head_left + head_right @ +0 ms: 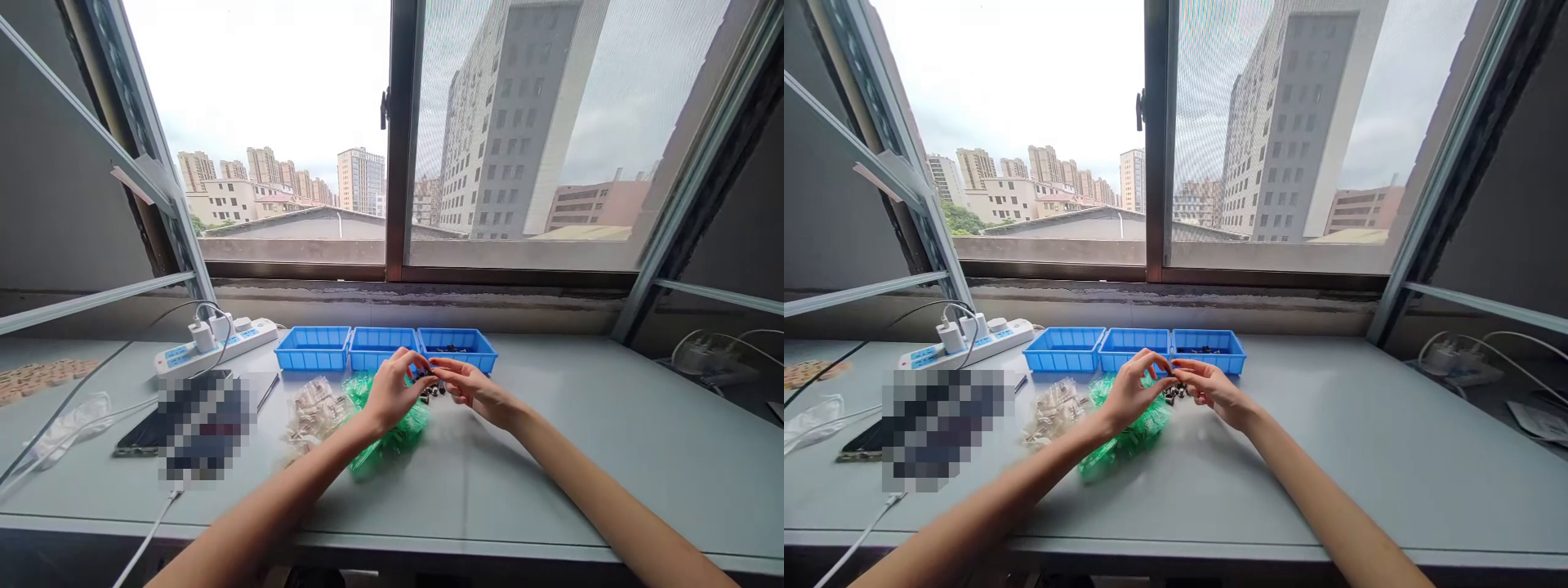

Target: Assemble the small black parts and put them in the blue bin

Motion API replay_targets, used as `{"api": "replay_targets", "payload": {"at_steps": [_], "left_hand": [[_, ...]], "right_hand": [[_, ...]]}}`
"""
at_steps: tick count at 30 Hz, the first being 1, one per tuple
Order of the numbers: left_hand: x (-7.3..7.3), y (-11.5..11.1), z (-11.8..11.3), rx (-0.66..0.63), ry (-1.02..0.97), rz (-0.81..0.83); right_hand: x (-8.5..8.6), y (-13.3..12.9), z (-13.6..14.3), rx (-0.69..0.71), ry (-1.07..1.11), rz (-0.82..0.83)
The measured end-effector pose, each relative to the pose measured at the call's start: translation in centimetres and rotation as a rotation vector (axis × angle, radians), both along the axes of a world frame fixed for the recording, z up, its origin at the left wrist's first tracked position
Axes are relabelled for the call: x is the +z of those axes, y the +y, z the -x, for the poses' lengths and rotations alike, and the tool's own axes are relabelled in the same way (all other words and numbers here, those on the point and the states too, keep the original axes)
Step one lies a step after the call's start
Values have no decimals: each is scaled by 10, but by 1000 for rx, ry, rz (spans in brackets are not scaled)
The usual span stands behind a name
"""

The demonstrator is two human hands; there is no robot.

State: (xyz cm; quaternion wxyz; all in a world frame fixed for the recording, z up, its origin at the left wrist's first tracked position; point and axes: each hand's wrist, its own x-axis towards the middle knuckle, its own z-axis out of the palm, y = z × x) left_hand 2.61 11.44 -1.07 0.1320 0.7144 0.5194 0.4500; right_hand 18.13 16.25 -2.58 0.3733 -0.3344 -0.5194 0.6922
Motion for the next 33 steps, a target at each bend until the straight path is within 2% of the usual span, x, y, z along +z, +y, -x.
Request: {"api": "replay_targets", "payload": {"at_steps": [2, 6, 9, 15, 21, 30, 33], "left_hand": [[1, -1, -3, -9, -156, 69], [0, -1, -4, -77, -496, 316], [0, -1, -3, -132, -611, 365], [2, -3, -4, -220, -709, 393], [3, -3, -5, -208, -799, 399], [3, 0, -5, -181, -742, 392], [2, 2, -5, -184, -732, 394]], "right_hand": [[1, 0, 0, -3, 34, 27], [5, -3, 3, 14, 52, 63], [8, -6, 5, 34, 47, 80], [9, -8, 7, 32, 105, 94], [7, -8, 5, 1, 123, 76], [2, -5, 4, 6, 94, 4], [2, -5, 4, -43, 84, -11]]}}
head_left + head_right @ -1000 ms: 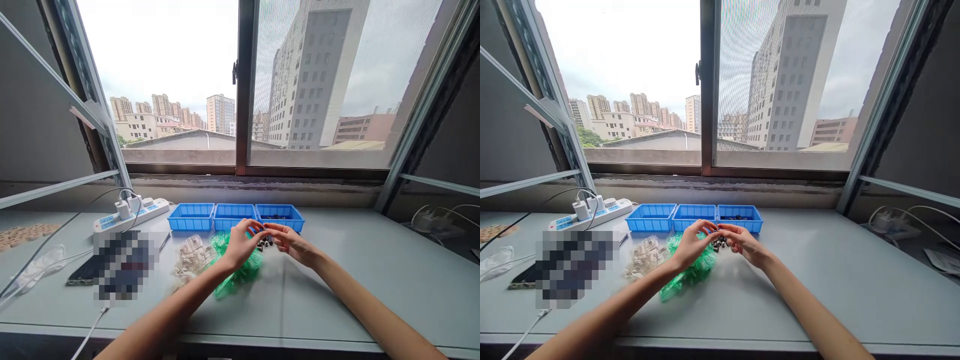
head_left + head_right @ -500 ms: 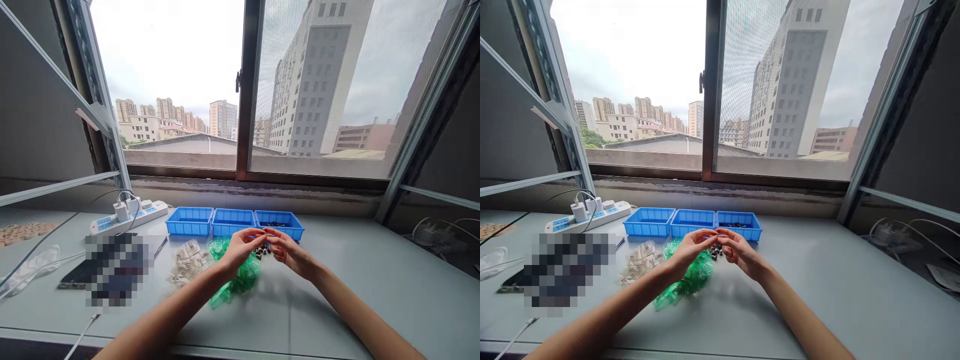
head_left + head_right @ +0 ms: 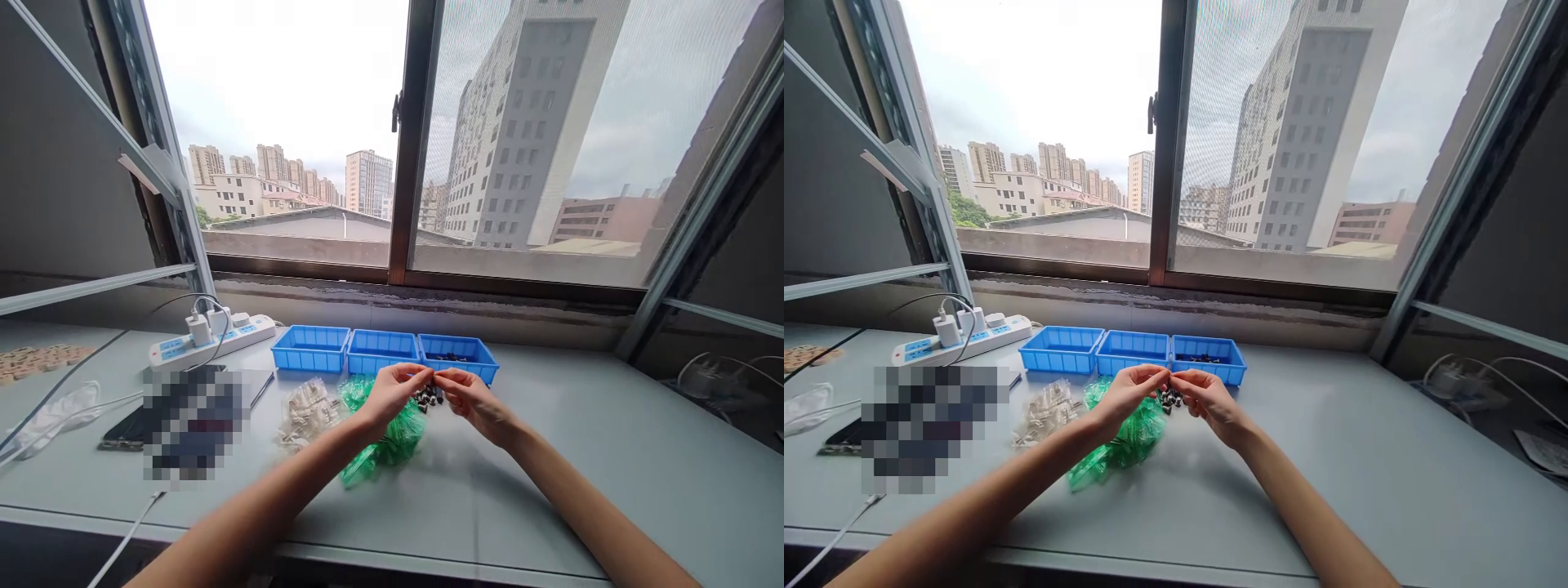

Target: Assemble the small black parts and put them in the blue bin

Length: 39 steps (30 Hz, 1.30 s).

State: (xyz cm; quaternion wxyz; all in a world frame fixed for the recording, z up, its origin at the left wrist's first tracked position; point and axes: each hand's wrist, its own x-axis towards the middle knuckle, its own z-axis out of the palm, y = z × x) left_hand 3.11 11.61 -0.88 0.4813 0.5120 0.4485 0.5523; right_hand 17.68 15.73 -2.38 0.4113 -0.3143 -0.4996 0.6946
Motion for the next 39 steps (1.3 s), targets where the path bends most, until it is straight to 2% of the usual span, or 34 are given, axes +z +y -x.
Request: {"api": "replay_targets", "payload": {"at_steps": [5, 16, 23, 30, 39], "left_hand": [[-5, 4, 3, 15, -22, 20], [-1, 0, 3, -19, 6, 59], [-2, 2, 4, -22, 38, 54], [-7, 5, 6, -16, 83, 44], [-5, 3, 7, -43, 103, 32]], "right_hand": [[-1, 1, 1, -116, 11, 39], [-1, -2, 3, 12, -12, 79], [-4, 3, 0, 0, 16, 101], [-2, 3, 2, -75, 54, 111], [-1, 4, -2, -15, 19, 75]]}}
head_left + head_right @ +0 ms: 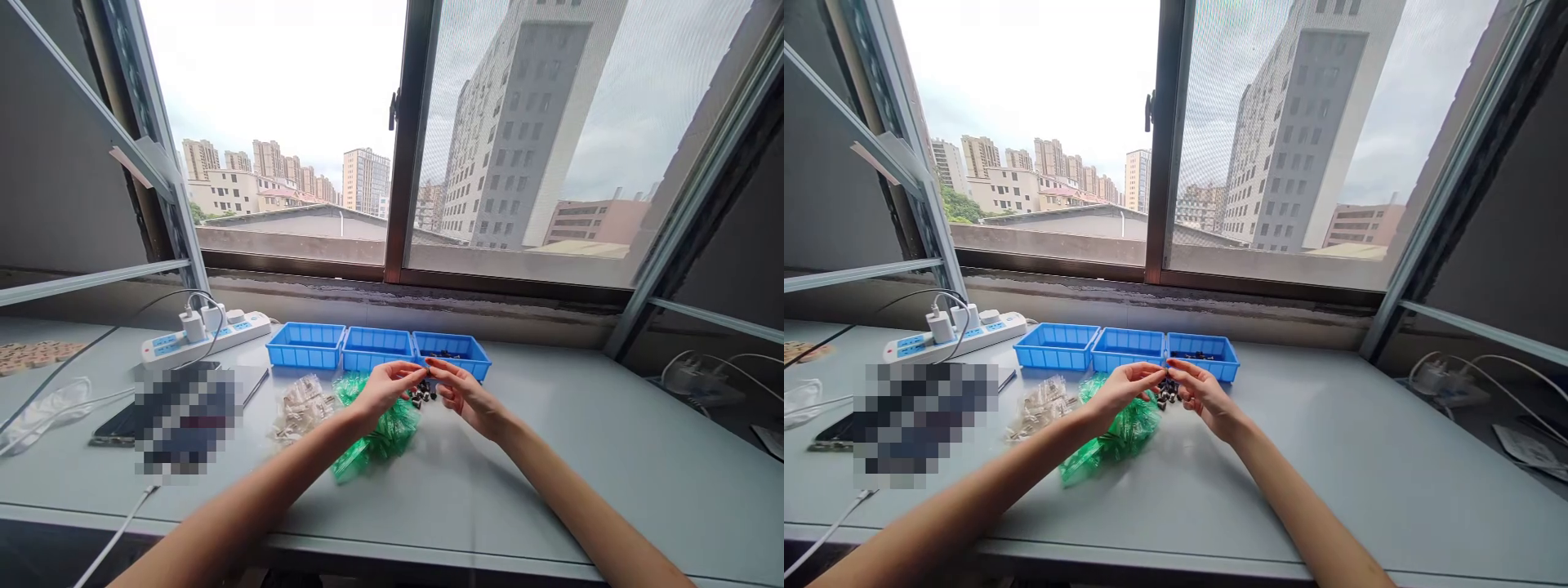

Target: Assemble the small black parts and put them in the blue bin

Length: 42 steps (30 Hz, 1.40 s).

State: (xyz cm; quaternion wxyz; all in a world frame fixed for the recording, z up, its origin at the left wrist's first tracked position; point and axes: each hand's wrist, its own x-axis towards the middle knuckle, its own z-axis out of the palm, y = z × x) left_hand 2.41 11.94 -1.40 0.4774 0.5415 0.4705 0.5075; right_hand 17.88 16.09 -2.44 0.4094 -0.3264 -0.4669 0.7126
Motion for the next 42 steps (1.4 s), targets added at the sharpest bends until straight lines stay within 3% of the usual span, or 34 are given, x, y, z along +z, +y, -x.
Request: {"api": "replay_targets", "payload": {"at_steps": [22, 29, 42], "left_hand": [[-2, 1, 3, -49, -10, 2], [4, -3, 3, -53, 9, 46], [8, -5, -2, -14, -26, 60]], "right_hand": [[4, -7, 2, 40, 41, 50], [5, -7, -1, 68, 23, -15], [7, -10, -2, 66, 121, 87]]}}
